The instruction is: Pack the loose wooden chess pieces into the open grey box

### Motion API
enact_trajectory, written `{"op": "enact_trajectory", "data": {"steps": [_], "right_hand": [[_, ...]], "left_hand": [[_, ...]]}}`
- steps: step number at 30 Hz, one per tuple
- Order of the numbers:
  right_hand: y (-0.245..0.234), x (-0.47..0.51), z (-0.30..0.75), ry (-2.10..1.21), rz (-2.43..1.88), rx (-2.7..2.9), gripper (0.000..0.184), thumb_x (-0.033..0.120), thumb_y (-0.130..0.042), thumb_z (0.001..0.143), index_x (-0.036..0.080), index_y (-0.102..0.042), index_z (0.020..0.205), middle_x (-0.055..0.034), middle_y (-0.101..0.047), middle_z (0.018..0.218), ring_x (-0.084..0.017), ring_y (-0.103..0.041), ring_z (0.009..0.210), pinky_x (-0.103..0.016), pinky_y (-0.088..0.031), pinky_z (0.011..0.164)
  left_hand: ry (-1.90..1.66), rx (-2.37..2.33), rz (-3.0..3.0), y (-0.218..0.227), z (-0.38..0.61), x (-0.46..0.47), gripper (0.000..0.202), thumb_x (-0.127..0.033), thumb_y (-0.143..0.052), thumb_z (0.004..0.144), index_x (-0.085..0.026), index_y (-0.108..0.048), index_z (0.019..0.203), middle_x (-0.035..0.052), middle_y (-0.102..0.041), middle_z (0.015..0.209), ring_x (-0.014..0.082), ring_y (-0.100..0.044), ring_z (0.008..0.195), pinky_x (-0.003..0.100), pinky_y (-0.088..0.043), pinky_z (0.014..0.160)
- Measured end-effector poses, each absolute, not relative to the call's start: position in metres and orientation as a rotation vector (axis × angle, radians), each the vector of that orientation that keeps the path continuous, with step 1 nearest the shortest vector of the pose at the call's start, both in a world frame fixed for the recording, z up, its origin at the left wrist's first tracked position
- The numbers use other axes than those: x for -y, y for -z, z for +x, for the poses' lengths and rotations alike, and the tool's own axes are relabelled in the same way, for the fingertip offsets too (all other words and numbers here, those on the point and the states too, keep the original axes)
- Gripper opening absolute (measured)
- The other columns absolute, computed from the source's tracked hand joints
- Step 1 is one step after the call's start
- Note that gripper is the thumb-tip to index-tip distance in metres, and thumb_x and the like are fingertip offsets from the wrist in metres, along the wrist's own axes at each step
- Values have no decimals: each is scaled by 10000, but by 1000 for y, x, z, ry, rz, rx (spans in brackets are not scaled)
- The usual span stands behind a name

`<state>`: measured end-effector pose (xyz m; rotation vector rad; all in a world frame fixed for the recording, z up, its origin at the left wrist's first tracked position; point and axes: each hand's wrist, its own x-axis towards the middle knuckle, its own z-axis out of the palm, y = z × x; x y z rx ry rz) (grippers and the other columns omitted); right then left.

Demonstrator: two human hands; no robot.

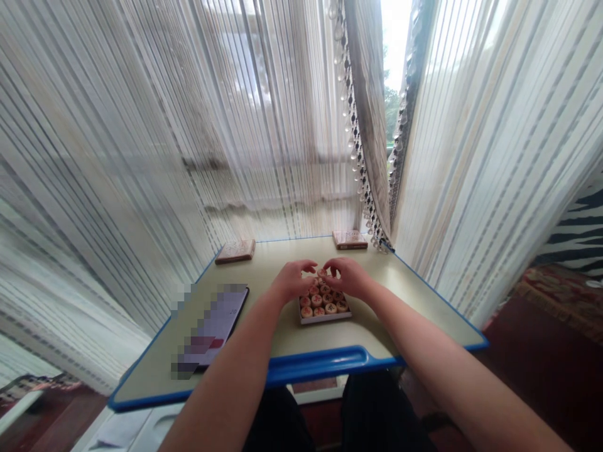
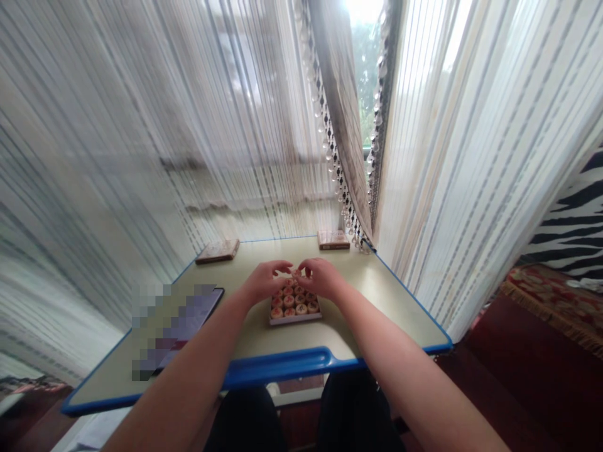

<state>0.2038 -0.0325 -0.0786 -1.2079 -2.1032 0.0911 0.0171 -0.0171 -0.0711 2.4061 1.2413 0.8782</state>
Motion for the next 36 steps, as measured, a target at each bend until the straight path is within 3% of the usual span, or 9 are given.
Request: {"op": "enact_trajectory", "data": {"steps": [5, 13, 17, 25, 36], "right_hand": [[70, 61, 189, -125, -1207, 2105, 189, 345, -588, 748, 181, -644, 822, -12, -600, 680, -131, -498, 618, -249, -371, 589], [93, 109, 181, 112, -1032, 2059, 111, 247, -636, 686, 197, -601, 779, -30, -600, 730, -182, -473, 759, -298, -390, 741], [95, 107, 183, 106, -1077, 2055, 145, 231, -656, 658, 205, -599, 788, -35, -611, 780, -190, -475, 781, -310, -393, 777], [100, 104, 185, 47, -1086, 2055, 90, 270, -642, 693, 209, -621, 756, -32, -565, 777, -186, -462, 807, -316, -380, 808], [101, 106, 185, 65, -1072, 2098, 115, 315, -647, 710, 204, -641, 740, -32, -563, 771, -186, -459, 808, -318, -386, 808]], "left_hand": [[-948, -1378, 2501, 71, 11, 15, 346, -137, -515, 651, -149, -662, 964, 44, -691, 900, 170, -621, 851, 290, -490, 823], [-1189, -1536, 2393, 62, 9, 24, 350, -62, -408, 693, -160, -701, 857, 40, -698, 887, 153, -623, 874, 275, -478, 862], [-1037, -1470, 2493, 71, -2, 47, 292, -111, -439, 718, -187, -715, 780, 33, -689, 855, 170, -620, 838, 314, -487, 846], [-1309, -1410, 2655, 89, -1, 103, 229, -164, -554, 706, -190, -687, 892, 75, -612, 1010, 213, -546, 952, 382, -460, 890], [-1105, -1343, 2840, 90, 8, 115, 273, -289, -604, 701, -156, -627, 938, 109, -563, 1092, 257, -482, 1042, 407, -415, 934]]}}
